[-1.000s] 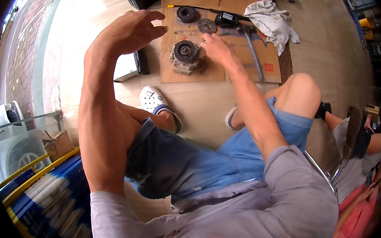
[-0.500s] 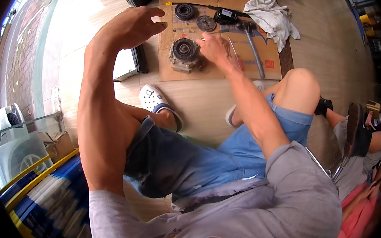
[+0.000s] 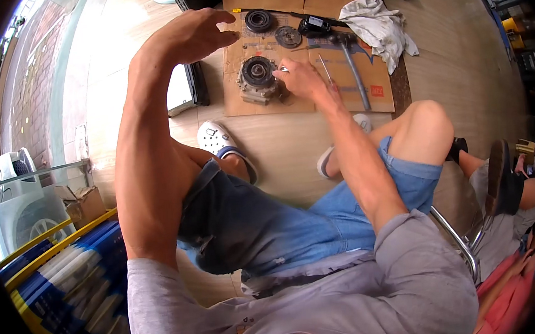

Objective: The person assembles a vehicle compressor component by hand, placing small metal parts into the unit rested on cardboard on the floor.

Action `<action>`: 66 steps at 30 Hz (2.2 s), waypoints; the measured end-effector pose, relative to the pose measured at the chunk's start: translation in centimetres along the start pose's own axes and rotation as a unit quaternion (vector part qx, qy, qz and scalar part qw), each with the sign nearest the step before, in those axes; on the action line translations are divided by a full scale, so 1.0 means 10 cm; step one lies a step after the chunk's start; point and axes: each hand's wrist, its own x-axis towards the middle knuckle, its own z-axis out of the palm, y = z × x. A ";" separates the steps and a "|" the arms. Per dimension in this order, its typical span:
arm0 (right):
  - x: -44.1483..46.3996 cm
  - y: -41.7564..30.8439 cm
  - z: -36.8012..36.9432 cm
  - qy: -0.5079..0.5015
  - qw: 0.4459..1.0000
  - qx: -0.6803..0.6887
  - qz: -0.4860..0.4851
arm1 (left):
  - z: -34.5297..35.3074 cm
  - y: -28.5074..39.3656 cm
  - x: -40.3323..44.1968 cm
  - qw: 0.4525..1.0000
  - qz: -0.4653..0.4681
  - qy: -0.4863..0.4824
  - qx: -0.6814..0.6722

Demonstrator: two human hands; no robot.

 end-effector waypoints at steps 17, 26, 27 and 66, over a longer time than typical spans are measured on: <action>-0.10 -0.17 -0.06 0.027 0.999 0.016 0.012 | 0.03 -0.07 0.02 1.000 -0.013 0.009 -0.004; -0.16 0.00 0.24 0.097 0.993 -0.007 -0.073 | 0.06 -0.01 0.08 1.000 0.007 0.006 0.001; -0.17 -0.02 0.24 0.099 0.992 -0.020 -0.074 | 0.06 0.00 0.08 1.000 0.007 0.008 0.003; -0.06 -0.19 0.44 0.050 0.856 0.496 0.141 | 0.12 0.04 0.01 0.999 -0.027 -0.018 -0.004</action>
